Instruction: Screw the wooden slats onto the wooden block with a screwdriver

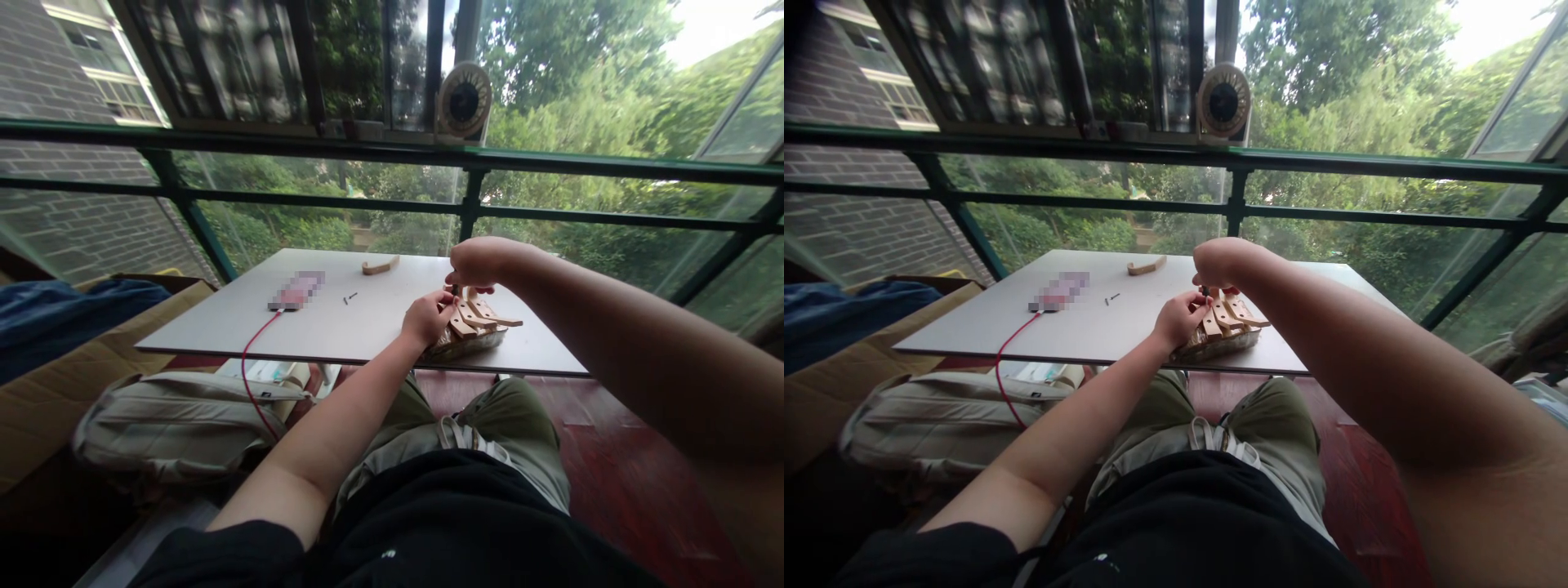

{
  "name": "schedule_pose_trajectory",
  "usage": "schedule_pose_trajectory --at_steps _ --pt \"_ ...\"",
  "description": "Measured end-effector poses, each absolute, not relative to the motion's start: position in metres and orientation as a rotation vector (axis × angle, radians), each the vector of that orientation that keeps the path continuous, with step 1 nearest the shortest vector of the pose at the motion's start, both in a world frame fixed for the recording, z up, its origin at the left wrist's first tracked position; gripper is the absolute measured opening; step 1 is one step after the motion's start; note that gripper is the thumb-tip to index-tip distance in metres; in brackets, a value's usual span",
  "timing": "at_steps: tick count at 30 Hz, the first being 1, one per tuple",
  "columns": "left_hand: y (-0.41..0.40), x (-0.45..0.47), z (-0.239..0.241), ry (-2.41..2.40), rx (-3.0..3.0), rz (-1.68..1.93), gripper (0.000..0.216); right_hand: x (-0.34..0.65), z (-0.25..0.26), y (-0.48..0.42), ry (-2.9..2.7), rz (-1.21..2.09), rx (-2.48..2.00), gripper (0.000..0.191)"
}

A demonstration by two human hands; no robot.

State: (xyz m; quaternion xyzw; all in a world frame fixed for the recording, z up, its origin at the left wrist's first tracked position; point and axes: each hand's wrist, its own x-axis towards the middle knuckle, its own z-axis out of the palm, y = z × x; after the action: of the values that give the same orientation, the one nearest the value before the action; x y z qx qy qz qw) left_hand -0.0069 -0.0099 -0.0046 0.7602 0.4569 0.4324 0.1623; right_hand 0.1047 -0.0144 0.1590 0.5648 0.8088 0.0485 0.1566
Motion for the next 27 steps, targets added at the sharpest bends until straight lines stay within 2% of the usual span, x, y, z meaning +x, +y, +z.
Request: schedule_pose_trajectory --at_steps 8,15,23,27 --pt "-0.015 -0.006 0.002 1.333 2.131 1.213 0.024 0.113 0.148 -0.007 2.348 0.191 1.682 0.056" --pt "-0.013 -0.007 0.0 1.35 2.16 1.231 0.023 0.124 0.145 -0.023 2.576 0.395 1.512 0.046" --pt "-0.014 -0.006 0.001 1.35 2.163 1.219 0.022 0.122 0.145 -0.026 2.607 0.466 1.449 0.039" --pt "-0.015 -0.006 0.002 1.364 2.179 1.224 0.023 0.117 0.146 -0.03 2.592 0.454 1.408 0.03"
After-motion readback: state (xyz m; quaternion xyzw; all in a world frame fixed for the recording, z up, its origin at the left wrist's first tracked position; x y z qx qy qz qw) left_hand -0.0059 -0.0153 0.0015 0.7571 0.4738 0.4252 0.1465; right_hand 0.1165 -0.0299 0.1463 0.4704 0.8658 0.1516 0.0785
